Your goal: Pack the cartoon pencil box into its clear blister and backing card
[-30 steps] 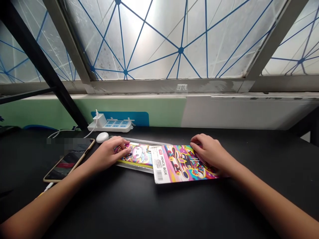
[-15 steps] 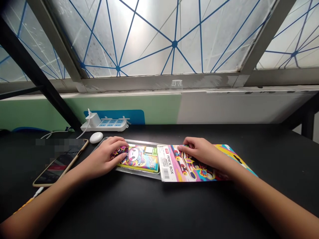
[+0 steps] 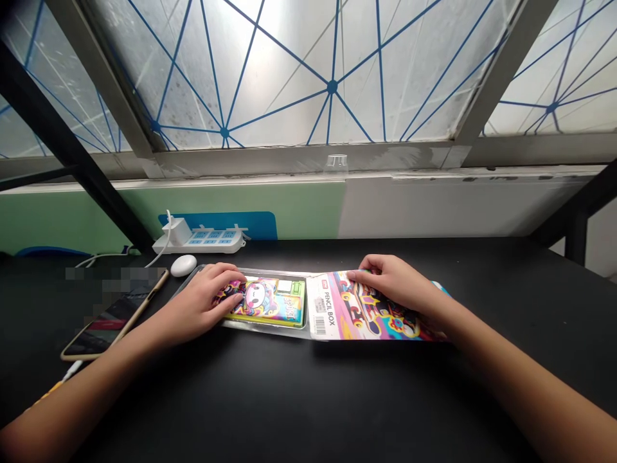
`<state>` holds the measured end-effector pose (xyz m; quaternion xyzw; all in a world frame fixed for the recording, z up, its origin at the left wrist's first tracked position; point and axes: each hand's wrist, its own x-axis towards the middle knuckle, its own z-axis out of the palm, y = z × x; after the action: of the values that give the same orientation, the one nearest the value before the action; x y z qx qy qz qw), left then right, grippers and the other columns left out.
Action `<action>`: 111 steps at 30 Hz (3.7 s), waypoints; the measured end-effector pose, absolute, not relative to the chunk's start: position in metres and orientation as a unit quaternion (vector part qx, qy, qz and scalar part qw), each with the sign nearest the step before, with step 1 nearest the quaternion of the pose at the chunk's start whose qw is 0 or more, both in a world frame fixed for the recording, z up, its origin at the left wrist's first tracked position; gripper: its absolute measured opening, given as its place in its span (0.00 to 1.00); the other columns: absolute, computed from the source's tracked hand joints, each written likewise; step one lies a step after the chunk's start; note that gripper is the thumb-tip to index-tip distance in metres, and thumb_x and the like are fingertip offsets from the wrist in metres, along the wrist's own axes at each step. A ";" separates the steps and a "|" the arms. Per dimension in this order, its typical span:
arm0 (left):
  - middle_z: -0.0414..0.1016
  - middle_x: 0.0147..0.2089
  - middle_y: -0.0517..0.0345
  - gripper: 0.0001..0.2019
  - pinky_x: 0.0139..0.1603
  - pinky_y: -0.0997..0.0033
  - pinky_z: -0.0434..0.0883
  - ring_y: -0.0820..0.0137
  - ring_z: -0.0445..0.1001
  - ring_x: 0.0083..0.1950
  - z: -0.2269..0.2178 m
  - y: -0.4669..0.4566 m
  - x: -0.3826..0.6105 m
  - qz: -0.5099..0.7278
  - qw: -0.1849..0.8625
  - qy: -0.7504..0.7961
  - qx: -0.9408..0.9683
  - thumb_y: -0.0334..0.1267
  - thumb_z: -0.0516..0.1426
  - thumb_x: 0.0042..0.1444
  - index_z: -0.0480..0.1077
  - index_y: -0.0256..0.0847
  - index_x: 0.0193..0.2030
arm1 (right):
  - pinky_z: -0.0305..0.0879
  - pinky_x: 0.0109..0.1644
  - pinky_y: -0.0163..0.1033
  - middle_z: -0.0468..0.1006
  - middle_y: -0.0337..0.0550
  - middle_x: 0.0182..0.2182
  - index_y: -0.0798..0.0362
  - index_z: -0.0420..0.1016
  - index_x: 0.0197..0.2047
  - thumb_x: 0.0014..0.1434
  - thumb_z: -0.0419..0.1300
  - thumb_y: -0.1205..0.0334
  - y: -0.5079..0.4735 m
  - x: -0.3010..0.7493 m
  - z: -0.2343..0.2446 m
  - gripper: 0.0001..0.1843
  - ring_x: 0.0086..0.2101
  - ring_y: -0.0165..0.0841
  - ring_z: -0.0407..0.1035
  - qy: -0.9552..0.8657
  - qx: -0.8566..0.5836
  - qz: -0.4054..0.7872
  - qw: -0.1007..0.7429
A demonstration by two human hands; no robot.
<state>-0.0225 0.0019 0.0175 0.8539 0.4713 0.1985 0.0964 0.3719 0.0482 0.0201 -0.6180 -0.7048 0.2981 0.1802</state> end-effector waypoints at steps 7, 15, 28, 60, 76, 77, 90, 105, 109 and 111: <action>0.72 0.60 0.49 0.12 0.62 0.52 0.68 0.54 0.69 0.62 0.024 -0.011 -0.005 0.223 0.195 0.482 0.824 0.46 0.56 0.68 0.73 0.46 0.53 | 0.57 0.27 0.37 0.75 0.38 0.26 0.49 0.74 0.33 0.60 0.58 0.32 0.031 0.341 0.011 0.26 0.26 0.33 0.65 -0.710 -0.604 0.313 0.183; 0.79 0.55 0.51 0.10 0.59 0.58 0.73 0.58 0.76 0.56 0.027 -0.017 0.006 0.438 0.487 0.400 0.642 0.46 0.59 0.66 0.78 0.43 0.43 | 0.60 0.29 0.38 0.80 0.41 0.30 0.49 0.76 0.37 0.61 0.56 0.31 0.026 0.335 0.010 0.28 0.29 0.35 0.68 -0.720 -0.598 0.313 0.162; 0.70 0.68 0.52 0.17 0.75 0.51 0.48 0.61 0.56 0.76 0.001 0.003 -0.002 0.654 0.488 0.389 0.428 0.51 0.49 0.71 0.74 0.47 0.49 | 0.70 0.38 0.41 0.83 0.42 0.38 0.48 0.77 0.45 0.55 0.65 0.35 0.032 0.357 0.027 0.27 0.38 0.43 0.77 -0.738 -0.558 0.369 0.089; 0.77 0.61 0.42 0.20 0.46 0.61 0.79 0.56 0.77 0.62 0.011 -0.001 -0.001 0.563 0.599 0.483 0.301 0.20 0.54 0.55 0.66 0.43 0.52 | 0.65 0.56 0.54 0.78 0.49 0.56 0.46 0.74 0.55 0.68 0.50 0.35 0.016 0.285 0.027 0.27 0.51 0.48 0.73 -0.841 -0.516 0.122 0.106; 0.81 0.55 0.45 0.06 0.39 0.65 0.80 0.62 0.85 0.44 0.010 0.006 -0.003 0.551 0.606 0.513 0.256 0.31 0.58 0.65 0.69 0.41 0.48 | 0.67 0.38 0.44 0.79 0.45 0.38 0.47 0.72 0.40 0.65 0.53 0.33 0.019 0.304 0.021 0.25 0.37 0.41 0.73 -0.818 -0.547 0.119 0.134; 0.82 0.53 0.46 0.03 0.39 0.65 0.79 0.63 0.84 0.41 0.010 0.007 -0.004 0.552 0.610 0.510 0.251 0.35 0.56 0.68 0.69 0.40 0.46 | 0.67 0.39 0.44 0.78 0.45 0.38 0.47 0.71 0.40 0.65 0.54 0.33 0.019 0.306 0.021 0.25 0.37 0.41 0.73 -0.820 -0.542 0.102 0.149; 0.82 0.47 0.51 0.21 0.44 0.66 0.74 0.62 0.79 0.42 0.012 0.002 -0.013 0.577 0.581 0.427 0.383 0.56 0.56 0.66 0.77 0.38 0.43 | 0.71 0.46 0.48 0.81 0.47 0.43 0.46 0.72 0.40 0.65 0.65 0.51 -0.010 0.304 0.032 0.09 0.38 0.43 0.78 -0.829 -0.410 -0.150 0.349; 0.78 0.59 0.51 0.20 0.59 0.58 0.71 0.51 0.75 0.60 0.040 -0.002 -0.047 0.275 0.631 0.378 0.619 0.45 0.63 0.58 0.76 0.47 0.58 | 0.74 0.37 0.49 0.83 0.47 0.44 0.45 0.71 0.40 0.64 0.58 0.62 -0.041 0.289 0.040 0.02 0.37 0.45 0.78 -0.891 -0.354 -0.160 0.236; 0.69 0.69 0.53 0.31 0.65 0.58 0.69 0.52 0.69 0.68 0.041 -0.002 -0.051 0.203 0.573 0.379 0.698 0.42 0.69 0.54 0.71 0.53 0.65 | 0.77 0.39 0.51 0.84 0.50 0.44 0.46 0.73 0.38 0.56 0.59 0.68 -0.042 0.282 0.031 0.08 0.39 0.48 0.78 -0.917 -0.308 -0.189 0.167; 0.65 0.72 0.53 0.34 0.70 0.56 0.64 0.50 0.64 0.71 0.036 -0.002 -0.050 0.185 0.498 0.389 0.752 0.40 0.71 0.50 0.71 0.54 0.65 | 0.77 0.41 0.53 0.84 0.54 0.44 0.48 0.75 0.37 0.56 0.58 0.69 -0.040 0.278 0.023 0.07 0.41 0.50 0.78 -0.921 -0.293 -0.215 0.139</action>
<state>-0.0498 -0.0016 0.0363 0.7524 0.3895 0.1855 0.4978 0.2781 -0.0402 0.0228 -0.2926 -0.9213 -0.2153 0.1385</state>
